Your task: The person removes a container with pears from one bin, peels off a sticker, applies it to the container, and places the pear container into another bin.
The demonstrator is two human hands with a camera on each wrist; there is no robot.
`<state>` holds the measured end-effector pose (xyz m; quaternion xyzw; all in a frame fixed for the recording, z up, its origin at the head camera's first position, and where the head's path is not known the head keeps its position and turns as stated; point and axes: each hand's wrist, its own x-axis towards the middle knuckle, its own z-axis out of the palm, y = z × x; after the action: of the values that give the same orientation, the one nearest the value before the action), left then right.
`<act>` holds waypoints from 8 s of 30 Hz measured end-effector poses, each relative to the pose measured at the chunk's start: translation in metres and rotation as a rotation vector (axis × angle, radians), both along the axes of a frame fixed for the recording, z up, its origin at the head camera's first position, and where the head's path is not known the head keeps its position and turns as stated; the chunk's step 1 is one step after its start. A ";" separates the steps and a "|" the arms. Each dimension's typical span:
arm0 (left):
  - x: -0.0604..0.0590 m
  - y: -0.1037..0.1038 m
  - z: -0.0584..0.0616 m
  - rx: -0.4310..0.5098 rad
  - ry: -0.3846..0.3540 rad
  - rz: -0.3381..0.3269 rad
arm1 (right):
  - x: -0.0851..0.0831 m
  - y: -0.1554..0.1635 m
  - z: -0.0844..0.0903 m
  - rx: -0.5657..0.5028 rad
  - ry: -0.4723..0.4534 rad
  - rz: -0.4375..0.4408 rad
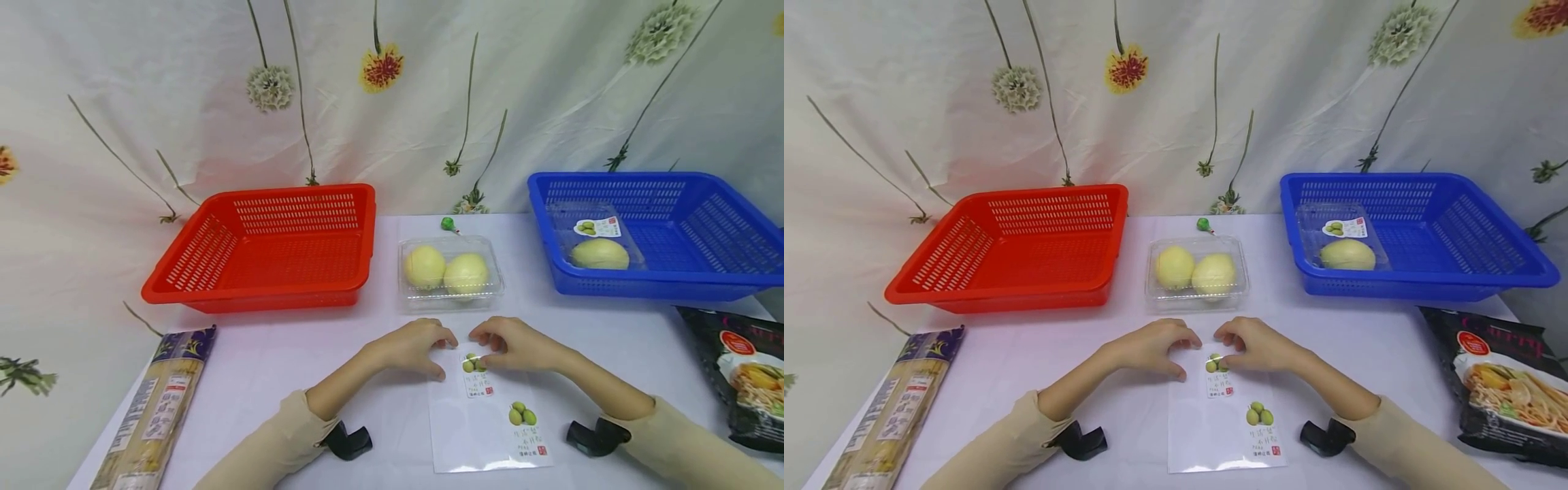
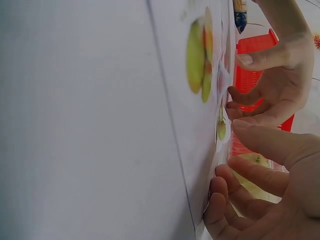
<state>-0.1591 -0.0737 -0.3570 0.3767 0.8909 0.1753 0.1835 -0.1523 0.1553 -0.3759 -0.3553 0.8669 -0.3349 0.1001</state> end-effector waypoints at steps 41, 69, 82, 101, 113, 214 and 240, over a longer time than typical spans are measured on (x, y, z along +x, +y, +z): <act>-0.002 0.002 -0.010 -0.041 0.056 0.094 | -0.011 0.011 0.033 -0.278 -0.351 0.056; -0.035 -0.003 0.028 0.386 0.588 0.246 | -0.125 -0.032 0.085 -0.079 0.115 -0.041; -0.046 0.000 0.017 0.109 0.517 0.252 | -0.127 -0.040 0.074 -0.055 0.088 -0.107; -0.045 -0.008 0.011 0.093 0.511 0.252 | -0.105 -0.027 0.045 0.003 0.166 -0.318; -0.042 -0.008 0.011 0.088 0.510 0.250 | -0.132 -0.045 0.051 0.136 0.010 -0.376; -0.059 0.045 0.060 0.888 -0.312 0.595 | -0.063 0.043 0.086 -0.453 -0.379 -0.670; -0.077 0.200 0.085 0.948 -0.210 0.525 | -0.107 0.214 0.097 -0.874 -0.360 -0.903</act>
<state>-0.2360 0.1260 -0.2725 0.1637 0.7554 0.6337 0.0318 -0.2593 0.3696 -0.2787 0.0972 0.6847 -0.7198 -0.0605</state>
